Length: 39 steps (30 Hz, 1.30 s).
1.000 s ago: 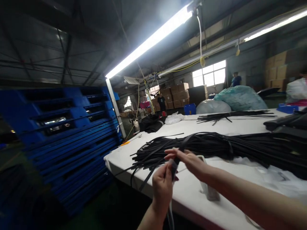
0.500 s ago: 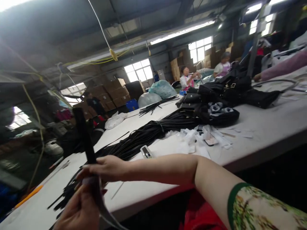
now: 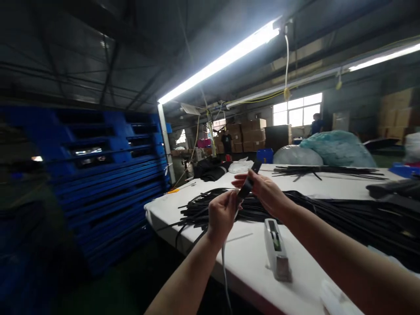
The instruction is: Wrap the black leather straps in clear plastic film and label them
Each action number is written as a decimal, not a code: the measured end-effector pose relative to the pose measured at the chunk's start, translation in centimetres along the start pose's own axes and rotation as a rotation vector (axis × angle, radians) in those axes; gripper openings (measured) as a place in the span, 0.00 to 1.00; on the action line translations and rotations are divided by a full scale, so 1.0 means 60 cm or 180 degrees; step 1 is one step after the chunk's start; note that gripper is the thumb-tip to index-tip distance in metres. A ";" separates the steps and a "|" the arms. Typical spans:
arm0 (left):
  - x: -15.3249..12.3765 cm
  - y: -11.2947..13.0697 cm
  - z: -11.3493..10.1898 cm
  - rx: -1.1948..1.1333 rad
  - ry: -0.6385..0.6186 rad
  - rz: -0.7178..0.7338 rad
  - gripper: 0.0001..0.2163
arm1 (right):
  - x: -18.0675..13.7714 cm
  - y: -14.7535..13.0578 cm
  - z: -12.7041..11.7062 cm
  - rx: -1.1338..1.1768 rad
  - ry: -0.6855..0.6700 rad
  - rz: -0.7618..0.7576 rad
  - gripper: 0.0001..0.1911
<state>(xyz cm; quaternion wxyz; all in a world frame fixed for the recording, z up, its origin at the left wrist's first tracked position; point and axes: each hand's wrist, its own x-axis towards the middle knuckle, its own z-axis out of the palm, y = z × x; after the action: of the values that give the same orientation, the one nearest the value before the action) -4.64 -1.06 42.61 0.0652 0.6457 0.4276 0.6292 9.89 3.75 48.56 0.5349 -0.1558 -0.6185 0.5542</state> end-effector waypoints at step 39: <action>0.166 0.103 -0.063 -0.0045 0.0808 0.0661 0.15 | 0.052 -0.079 0.104 -0.0215 -0.1108 -0.0321 0.23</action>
<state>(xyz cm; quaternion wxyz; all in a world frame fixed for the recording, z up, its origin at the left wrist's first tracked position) -6.58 -0.29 54.76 -0.0502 0.6013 0.3589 0.7121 5.41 1.37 55.27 0.4413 -0.0442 -0.7270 0.5242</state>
